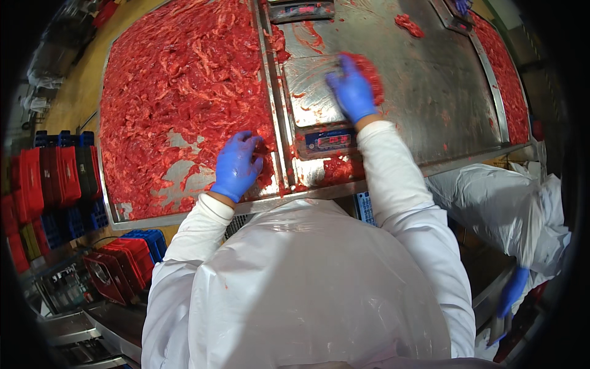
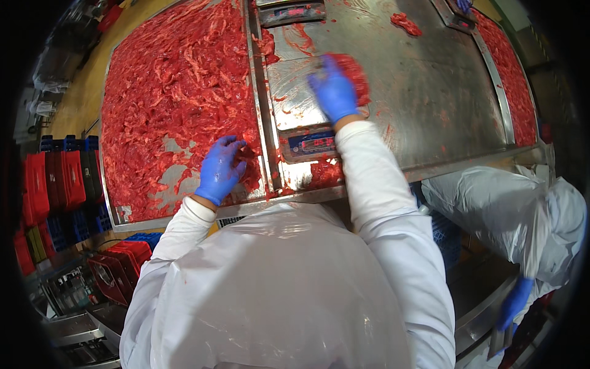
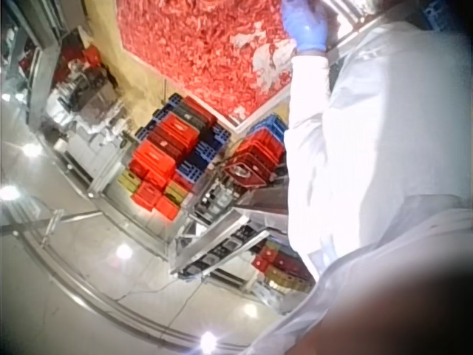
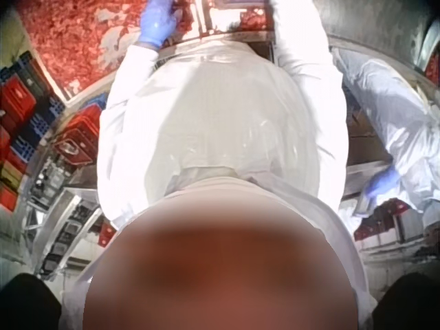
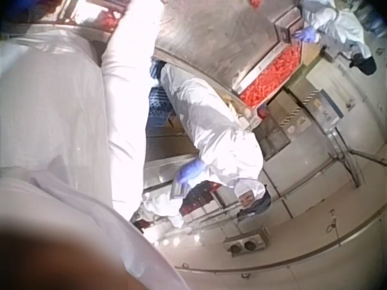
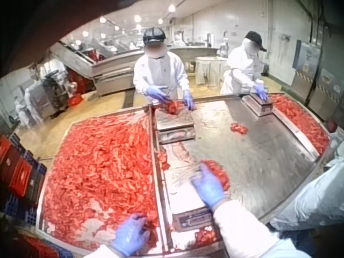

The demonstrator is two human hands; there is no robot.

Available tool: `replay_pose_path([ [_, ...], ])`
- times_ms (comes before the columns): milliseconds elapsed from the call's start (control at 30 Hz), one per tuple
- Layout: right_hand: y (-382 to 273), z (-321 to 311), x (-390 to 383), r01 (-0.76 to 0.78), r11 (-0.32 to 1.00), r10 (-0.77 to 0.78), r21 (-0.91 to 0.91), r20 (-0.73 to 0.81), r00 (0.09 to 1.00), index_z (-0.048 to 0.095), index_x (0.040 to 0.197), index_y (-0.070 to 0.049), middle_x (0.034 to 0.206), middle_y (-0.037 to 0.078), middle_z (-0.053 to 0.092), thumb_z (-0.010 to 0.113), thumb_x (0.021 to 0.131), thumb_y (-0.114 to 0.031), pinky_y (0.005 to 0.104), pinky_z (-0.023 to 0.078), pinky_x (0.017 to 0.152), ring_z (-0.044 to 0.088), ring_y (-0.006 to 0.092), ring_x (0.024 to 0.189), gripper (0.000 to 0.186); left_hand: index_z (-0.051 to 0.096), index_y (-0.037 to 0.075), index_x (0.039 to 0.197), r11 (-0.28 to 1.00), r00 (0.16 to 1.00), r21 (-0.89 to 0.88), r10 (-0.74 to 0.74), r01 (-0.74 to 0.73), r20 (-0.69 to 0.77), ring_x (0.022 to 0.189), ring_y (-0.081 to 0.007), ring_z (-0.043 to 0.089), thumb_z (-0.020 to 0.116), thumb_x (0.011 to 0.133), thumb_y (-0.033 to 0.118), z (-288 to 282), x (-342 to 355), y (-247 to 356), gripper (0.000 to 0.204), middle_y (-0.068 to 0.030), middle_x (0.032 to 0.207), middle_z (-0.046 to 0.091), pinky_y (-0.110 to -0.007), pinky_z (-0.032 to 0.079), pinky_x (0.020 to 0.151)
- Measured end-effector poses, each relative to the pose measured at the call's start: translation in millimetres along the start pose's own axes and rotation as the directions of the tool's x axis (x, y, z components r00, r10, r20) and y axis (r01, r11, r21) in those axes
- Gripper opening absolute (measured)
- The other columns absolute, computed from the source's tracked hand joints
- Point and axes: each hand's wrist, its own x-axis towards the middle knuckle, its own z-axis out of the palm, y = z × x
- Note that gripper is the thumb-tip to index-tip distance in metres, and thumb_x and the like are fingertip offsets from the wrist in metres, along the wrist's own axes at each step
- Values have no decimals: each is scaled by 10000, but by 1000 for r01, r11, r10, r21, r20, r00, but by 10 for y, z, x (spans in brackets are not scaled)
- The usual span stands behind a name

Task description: The person uses a knife to cut pieces of raw red meat on a stainless steel table. They repeatedly pick up portions of meat, slice them, and place the cut pieces onto a digital scale before moving them aside.

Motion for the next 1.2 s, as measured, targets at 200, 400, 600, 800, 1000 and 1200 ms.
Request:
replay_pose_path([
  [200,1655,-501,-561,-312,939,342,141,-314,886,517,1448,71,1399,302,625,694,999,-331,436,474,1087,615,411,1299,628,727,111,1083,980,966,156,-155,123,206,1020,-429,678,670,860,80,454,-82,-577,233,-197,1221,676,-517,573,833],
  [400,1154,-325,-2047,-135,991,133,2,-170,976,580,1356,46,1191,208,677,718,996,-271,424,527,967,683,326,1056,499,721,60,958,973,973,-232,63,-10,222,904,-433,675,694,834,105,-406,468,-173,135,-206,906,700,-485,547,779],
  [600,960,-336,-2264,-31,978,36,-205,23,999,587,1395,6,1202,227,690,775,928,-299,446,557,944,691,384,1079,589,693,-9,1100,727,963,-682,236,-86,130,939,-104,644,727,905,75,-827,1259,988,216,-80,1020,721,-290,544,835],
  [800,983,-313,-2311,-1,993,0,-121,-10,1000,586,1399,2,1207,217,695,777,919,-305,454,547,959,682,392,1092,601,696,64,1259,923,962,-282,228,-262,-149,1161,-376,643,790,771,129,-204,1450,700,502,-196,1233,657,-423,536,980],
  [1000,931,-289,-2318,45,979,-40,-198,27,999,597,1398,-26,1205,201,704,777,906,-326,458,552,943,680,392,1093,603,685,63,895,995,971,82,35,-56,238,874,-430,673,713,786,93,431,104,-340,117,-219,895,674,-513,561,804],
  [1200,927,-322,-2275,46,971,-38,-233,37,999,600,1398,-33,1173,197,713,770,908,-334,459,558,917,693,381,1067,600,641,14,876,943,970,-324,148,-79,195,772,-420,645,672,881,151,-542,946,577,140,-221,816,653,-474,520,714],
])
